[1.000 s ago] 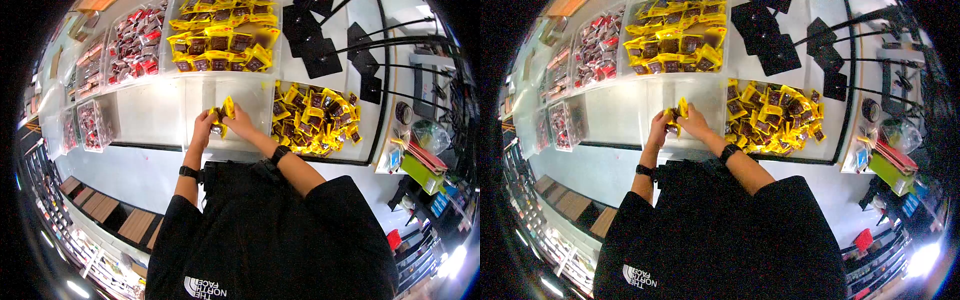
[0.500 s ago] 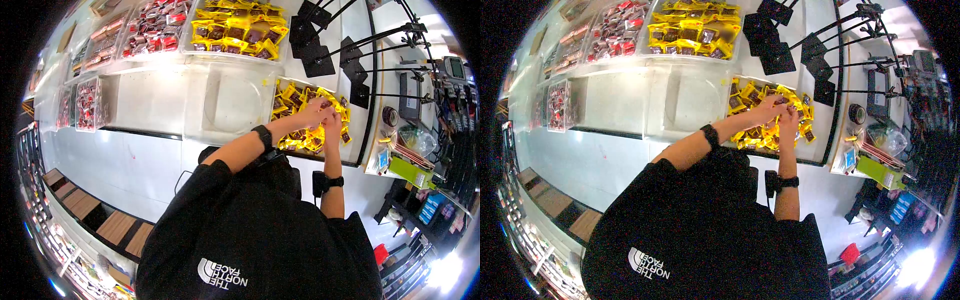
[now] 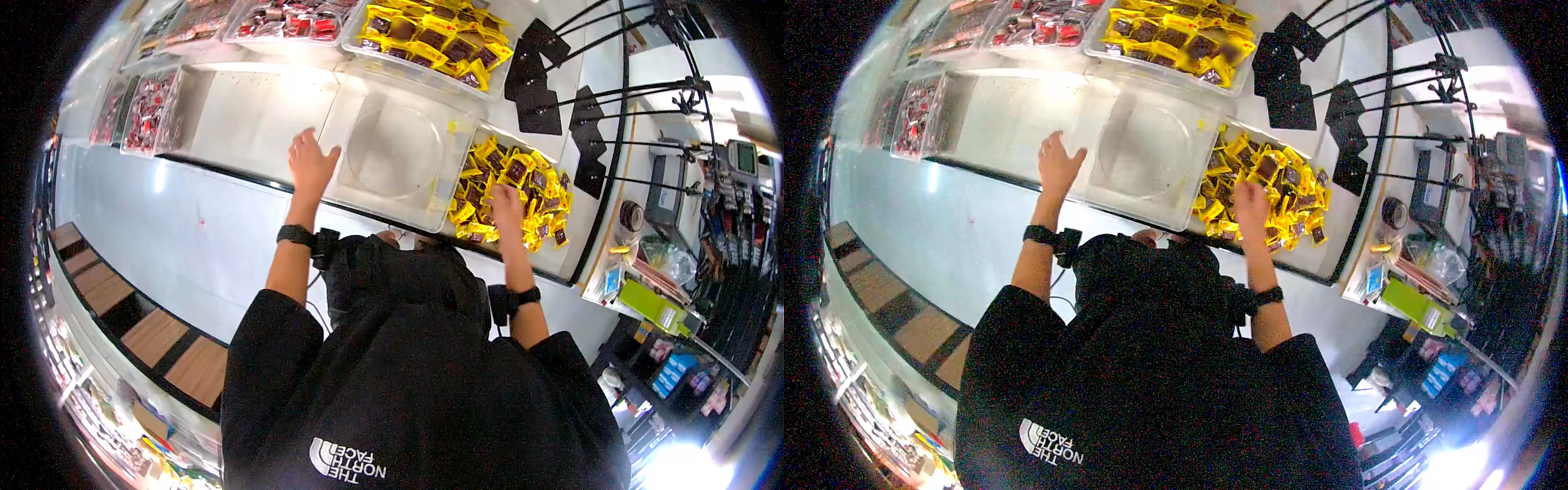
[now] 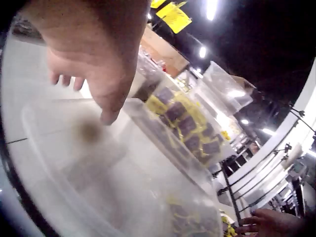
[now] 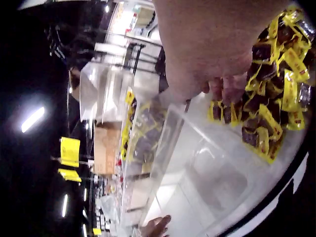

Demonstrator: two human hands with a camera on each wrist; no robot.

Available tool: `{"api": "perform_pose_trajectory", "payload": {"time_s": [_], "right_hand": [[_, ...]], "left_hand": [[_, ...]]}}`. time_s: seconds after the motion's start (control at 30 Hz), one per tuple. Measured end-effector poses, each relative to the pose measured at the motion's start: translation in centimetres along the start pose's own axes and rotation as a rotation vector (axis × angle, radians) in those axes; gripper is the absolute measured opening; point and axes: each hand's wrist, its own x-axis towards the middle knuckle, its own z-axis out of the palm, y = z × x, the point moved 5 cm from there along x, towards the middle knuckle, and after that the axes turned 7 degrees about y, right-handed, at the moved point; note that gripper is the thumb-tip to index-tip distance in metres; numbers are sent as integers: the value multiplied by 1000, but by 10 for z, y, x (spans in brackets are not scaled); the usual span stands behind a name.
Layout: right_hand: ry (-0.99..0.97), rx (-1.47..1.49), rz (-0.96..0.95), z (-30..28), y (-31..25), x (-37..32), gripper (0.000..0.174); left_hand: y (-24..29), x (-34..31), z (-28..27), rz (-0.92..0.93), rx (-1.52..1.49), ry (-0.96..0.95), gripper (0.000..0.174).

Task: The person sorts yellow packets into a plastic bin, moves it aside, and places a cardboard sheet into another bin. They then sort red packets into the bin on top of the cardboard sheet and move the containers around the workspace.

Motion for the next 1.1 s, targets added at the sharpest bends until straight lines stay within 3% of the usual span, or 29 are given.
{"api": "perform_pose_trajectory", "payload": {"time_s": [0.03,0.07,0.13,0.2,0.3,0.33,0.4,0.43,0.47,0.5,0.53,0.6,0.63,0.7,0.77,0.83,0.9,0.97,1.03,1.07,1.1], "right_hand": [[-69,-46,77,19,-32,-15,52],[-168,-19,170,34,-35,-17,55],[-196,-105,94,59,-3,4,56],[-186,-188,-19,72,19,17,52],[-290,-70,-79,59,-49,-20,45],[-317,-46,-121,59,-66,-33,36],[-359,3,-221,65,-87,-60,34],[-383,50,-312,70,-102,-75,33],[-315,7,-425,72,-117,-88,17],[-342,13,-438,77,-126,-97,17],[-304,-66,-564,80,-138,-107,12],[-281,-60,-827,86,-163,-127,19],[-309,-42,-840,94,-165,-133,19],[-332,86,-1196,100,-178,-163,16],[-443,107,-1493,109,-180,-192,14],[-552,127,-1702,110,-187,-231,14],[-648,124,-1782,113,-179,-263,13],[-823,66,-1809,118,-170,-293,14],[-1238,28,-1746,120,-161,-322,17],[-1234,32,-1762,116,-173,-330,17],[-1194,158,-1648,108,-198,-331,23]], "left_hand": [[-24,-6,21,-56,-32,-126,48],[-41,-8,34,-71,-40,-110,48],[-65,-14,59,-199,-413,-236,39],[-62,-28,42,-186,-420,-151,33],[-62,-63,5,-242,-541,-100,27],[-66,-76,-10,-323,-704,-42,28],[-74,-99,-43,-402,-900,64,30],[-84,-106,-56,-288,-802,148,32],[-96,-118,-65,-297,-579,253,38],[-85,-129,-97,-309,-352,354,44],[-79,-138,-116,-327,-341,380,44],[-71,-166,-166,-358,-314,799,53],[-57,-179,-188,-372,-293,825,53],[-7,-204,-215,-255,-1088,718,64],[58,-218,-227,-198,-1436,668,71],[93,-237,-232,-232,-1416,773,72],[90,-266,-237,-459,-1380,1105,43],[75,-292,-246,-524,-1276,1316,30],[45,-328,-261,-702,-1128,1423,34],[16,-354,-264,-734,-1151,1511,37],[-20,-384,-260,-765,-1176,1604,41]]}}
